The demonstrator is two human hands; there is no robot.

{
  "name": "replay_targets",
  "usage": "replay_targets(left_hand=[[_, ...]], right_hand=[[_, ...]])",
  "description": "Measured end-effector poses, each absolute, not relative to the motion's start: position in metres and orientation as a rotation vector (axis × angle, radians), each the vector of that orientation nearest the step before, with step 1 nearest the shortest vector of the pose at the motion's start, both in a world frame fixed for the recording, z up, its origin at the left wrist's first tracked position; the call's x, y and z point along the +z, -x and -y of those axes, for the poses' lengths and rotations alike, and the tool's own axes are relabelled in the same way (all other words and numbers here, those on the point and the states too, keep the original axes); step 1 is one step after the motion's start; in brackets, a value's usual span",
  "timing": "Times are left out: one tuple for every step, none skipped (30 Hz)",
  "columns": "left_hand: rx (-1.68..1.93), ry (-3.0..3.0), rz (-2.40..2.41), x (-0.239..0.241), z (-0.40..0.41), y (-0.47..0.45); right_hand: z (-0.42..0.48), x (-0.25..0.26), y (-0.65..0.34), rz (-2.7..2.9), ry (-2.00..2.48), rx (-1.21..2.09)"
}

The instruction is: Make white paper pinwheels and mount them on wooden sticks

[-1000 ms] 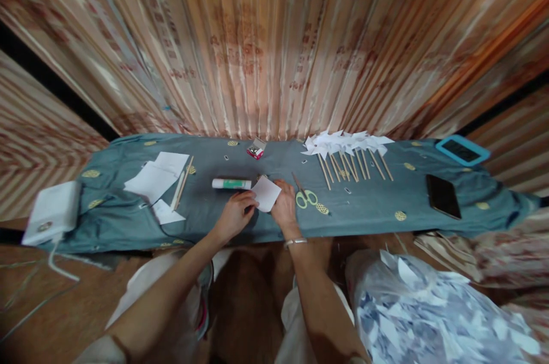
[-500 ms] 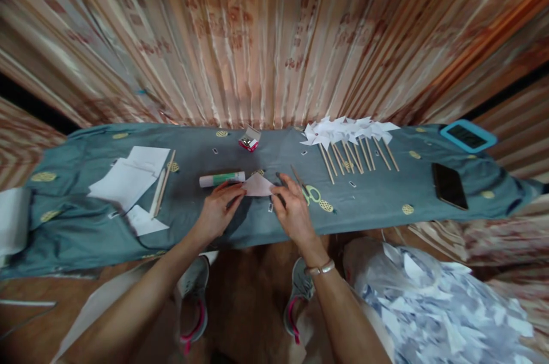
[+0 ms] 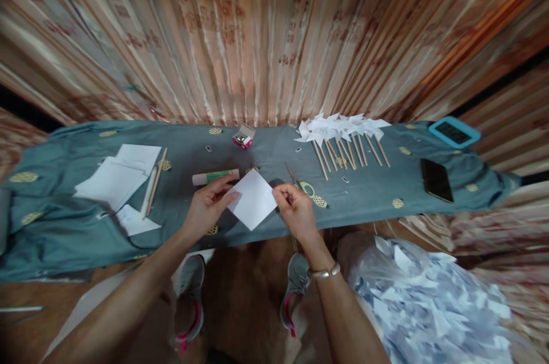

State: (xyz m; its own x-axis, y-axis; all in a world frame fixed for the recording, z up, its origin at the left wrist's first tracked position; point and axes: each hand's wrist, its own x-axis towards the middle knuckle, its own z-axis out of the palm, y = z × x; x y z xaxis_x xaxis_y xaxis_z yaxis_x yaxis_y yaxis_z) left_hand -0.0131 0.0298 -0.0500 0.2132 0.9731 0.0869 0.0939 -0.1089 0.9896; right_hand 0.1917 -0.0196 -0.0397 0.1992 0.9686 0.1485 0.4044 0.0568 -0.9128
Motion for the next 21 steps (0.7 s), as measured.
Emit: replay_targets(left_hand=[[1.032,-1.427,-1.072,-0.055,-0.029,0.012],[0.997,-1.406,-1.067,-0.059,-0.027,0.011],[0.966,-1.388,-1.064,-0.064,-0.026,0.010],[0.940,-1.379,-1.066,-0.069,-0.025,0.010],[0.924,-1.378,-1.073,-0.073,-0.024,0.010],[0.914,-1.383,-1.082,-0.077,-0.024,0.010],[0.910,-1.392,-1.091,-0.079,-0.023,0.011],[0.908,-1.403,-1.097,-0.081,-0.023,0.012],[0.906,-1.415,-1.099,-0.083,-0.023,0.013],[0.907,-1.426,-1.098,-0.083,-0.023,0.014],[0.910,-1.433,-1.096,-0.084,-0.023,0.016],[0.911,-1.433,-1.091,-0.084,-0.023,0.017],[0.910,-1.425,-1.084,-0.084,-0.023,0.017],[0.905,-1.413,-1.079,-0.085,-0.022,0.018],[0.896,-1.400,-1.077,-0.085,-0.022,0.018],[0.882,-1.387,-1.075,-0.086,-0.021,0.017],[0.866,-1.377,-1.073,-0.086,-0.020,0.017],[0.851,-1.370,-1.070,-0.086,-0.020,0.016],[0.831,-1.366,-1.063,-0.086,-0.019,0.016],[0.809,-1.370,-1.054,-0.085,-0.018,0.017],[0.790,-1.395,-1.048,-0.083,-0.017,0.017]], right_hand=[[0.018,-0.043,-0.194,1.371,1.538,0.727],[0.017,-0.046,-0.195,1.390,1.567,0.695],[0.016,-0.048,-0.196,1.421,1.599,0.640],[0.015,-0.048,-0.197,1.468,1.623,0.572],[0.016,-0.049,-0.197,1.527,1.634,0.502],[0.018,-0.048,-0.197,1.590,1.632,0.445],[0.021,-0.048,-0.197,1.655,1.616,0.419],[0.025,-0.047,-0.197,1.720,1.592,0.428],[0.029,-0.047,-0.197,1.781,1.568,0.467],[0.034,-0.047,-0.198,1.834,1.550,0.519],[0.039,-0.048,-0.198,1.883,1.540,0.571],[0.044,-0.049,-0.198,1.933,1.535,0.615],[0.048,-0.050,-0.199,1.980,1.535,0.645],[0.052,-0.051,-0.199,2.017,1.542,0.657],[0.055,-0.052,-0.199,2.042,1.551,0.655],[0.057,-0.053,-0.198,2.052,1.555,0.643],[0.058,-0.053,-0.197,2.050,1.551,0.631],[0.059,-0.053,-0.196,2.038,1.539,0.625],[0.059,-0.053,-0.195,2.022,1.521,0.631],[0.059,-0.052,-0.193,2.004,1.501,0.647],[0.058,-0.052,-0.192,1.983,1.484,0.671]])
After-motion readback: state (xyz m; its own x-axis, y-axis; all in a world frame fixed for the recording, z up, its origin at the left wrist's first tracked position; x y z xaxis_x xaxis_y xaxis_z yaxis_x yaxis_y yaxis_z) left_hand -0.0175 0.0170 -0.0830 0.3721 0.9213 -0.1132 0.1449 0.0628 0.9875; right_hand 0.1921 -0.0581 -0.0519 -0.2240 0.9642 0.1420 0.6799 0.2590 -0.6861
